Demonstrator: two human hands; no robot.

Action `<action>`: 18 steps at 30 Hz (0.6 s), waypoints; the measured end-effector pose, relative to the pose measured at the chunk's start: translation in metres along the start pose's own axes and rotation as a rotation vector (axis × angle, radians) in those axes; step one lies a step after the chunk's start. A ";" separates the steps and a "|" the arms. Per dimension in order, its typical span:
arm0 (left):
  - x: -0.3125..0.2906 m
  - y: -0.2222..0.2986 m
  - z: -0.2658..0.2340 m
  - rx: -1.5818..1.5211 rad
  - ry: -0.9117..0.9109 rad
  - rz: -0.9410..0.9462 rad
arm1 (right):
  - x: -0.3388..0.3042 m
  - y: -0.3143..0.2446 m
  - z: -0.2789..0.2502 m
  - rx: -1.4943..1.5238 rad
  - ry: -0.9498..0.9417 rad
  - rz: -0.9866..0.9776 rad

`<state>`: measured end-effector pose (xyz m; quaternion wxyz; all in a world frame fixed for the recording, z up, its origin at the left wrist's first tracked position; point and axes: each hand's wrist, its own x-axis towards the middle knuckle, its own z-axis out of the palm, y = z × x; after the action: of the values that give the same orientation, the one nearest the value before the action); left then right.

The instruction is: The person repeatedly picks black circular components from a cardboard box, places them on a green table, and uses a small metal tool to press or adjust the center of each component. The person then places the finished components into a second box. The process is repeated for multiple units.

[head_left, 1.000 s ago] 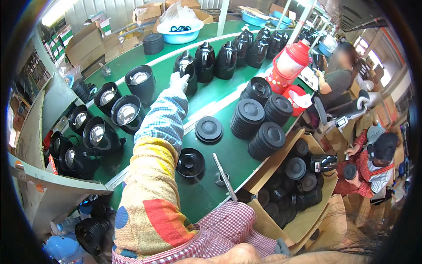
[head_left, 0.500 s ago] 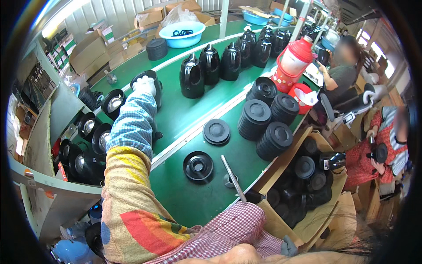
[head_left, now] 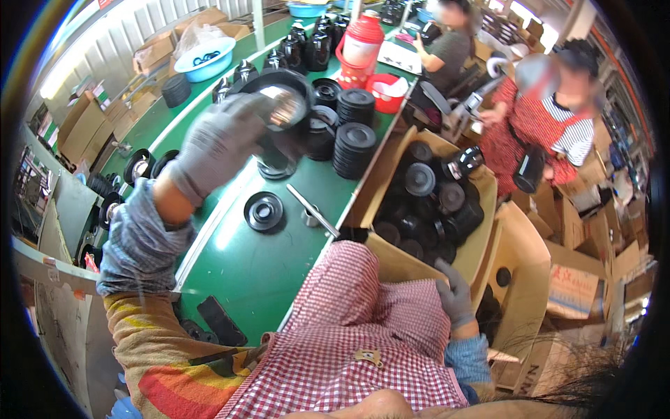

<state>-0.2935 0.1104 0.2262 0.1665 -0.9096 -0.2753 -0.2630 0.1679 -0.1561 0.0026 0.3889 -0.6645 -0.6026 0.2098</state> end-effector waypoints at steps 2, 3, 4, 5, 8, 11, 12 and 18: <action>0.006 0.050 0.012 -0.133 -0.020 0.139 | 0.016 -0.028 -0.010 0.196 -0.036 -0.058; 0.012 0.074 0.024 -0.271 -0.063 0.240 | 0.021 -0.027 -0.013 0.178 -0.024 -0.128; 0.018 0.101 0.033 -0.356 -0.145 0.315 | 0.028 -0.039 -0.017 0.239 -0.040 -0.140; 0.019 0.129 0.045 -0.470 -0.155 0.377 | 0.031 -0.051 -0.020 0.285 -0.031 -0.237; 0.012 0.192 0.091 -0.687 -0.342 0.508 | 0.027 -0.055 -0.001 0.793 -0.146 -0.213; 0.003 0.227 0.136 -0.909 -0.450 0.508 | -0.009 -0.031 0.015 0.858 -0.136 0.067; -0.003 0.234 0.149 -0.951 -0.514 0.455 | -0.030 -0.029 0.022 0.961 -0.062 0.248; -0.031 0.286 0.211 -1.182 -0.701 0.213 | -0.115 0.029 0.047 0.379 0.092 0.164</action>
<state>-0.0656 -0.0345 -0.0069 -0.4304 -0.9011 -0.0329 -0.0419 0.1294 -0.2538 -0.0701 0.5157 -0.6350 -0.4781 0.3199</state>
